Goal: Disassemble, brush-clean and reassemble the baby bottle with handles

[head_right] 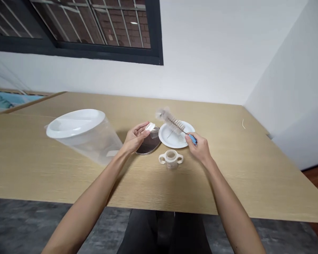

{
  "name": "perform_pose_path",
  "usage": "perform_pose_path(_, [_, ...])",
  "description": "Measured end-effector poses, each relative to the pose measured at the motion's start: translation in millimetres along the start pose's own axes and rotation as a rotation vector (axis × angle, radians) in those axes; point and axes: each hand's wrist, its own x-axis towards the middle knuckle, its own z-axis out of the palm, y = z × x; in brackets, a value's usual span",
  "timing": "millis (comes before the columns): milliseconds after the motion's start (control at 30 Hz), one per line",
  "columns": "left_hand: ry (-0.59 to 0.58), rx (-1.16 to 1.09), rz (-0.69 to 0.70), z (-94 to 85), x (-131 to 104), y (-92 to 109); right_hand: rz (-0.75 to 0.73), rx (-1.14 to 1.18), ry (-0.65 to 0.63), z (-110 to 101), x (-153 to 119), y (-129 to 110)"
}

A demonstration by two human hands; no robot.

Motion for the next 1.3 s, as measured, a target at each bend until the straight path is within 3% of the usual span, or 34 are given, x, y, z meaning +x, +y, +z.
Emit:
perform_pose_path(267, [-0.035, 0.008, 0.012, 2.8, -4, 7, -0.148, -0.214, -0.06, 7, -4, 2])
perform_pose_path(400, [-0.008, -0.001, 0.035, 4.9, -7, 8, -0.123, -0.376, 0.029, 5, -2, 10])
perform_pose_path(500, [-0.004, 0.03, 0.06, 7.8, -11, 9, -0.142, -0.325, 0.103, 4, -3, 7])
perform_pose_path(700, [0.003, 0.047, 0.077, 9.7, -12, 9, -0.22, -0.354, 0.007, 11, -6, -2])
perform_pose_path(933, [0.01, 0.093, 0.1, 6.0, -8, 0, -0.222, -0.361, 0.143, 8, -5, -4])
perform_pose_path(1133, [0.023, 0.11, 0.16, 7.0, -9, 1, -0.264, -0.372, 0.025, 8, -6, -4])
perform_pose_path(1300, [0.011, 0.111, 0.18, 7.1, -10, 2, -0.215, -0.415, 0.158, 5, -4, -1])
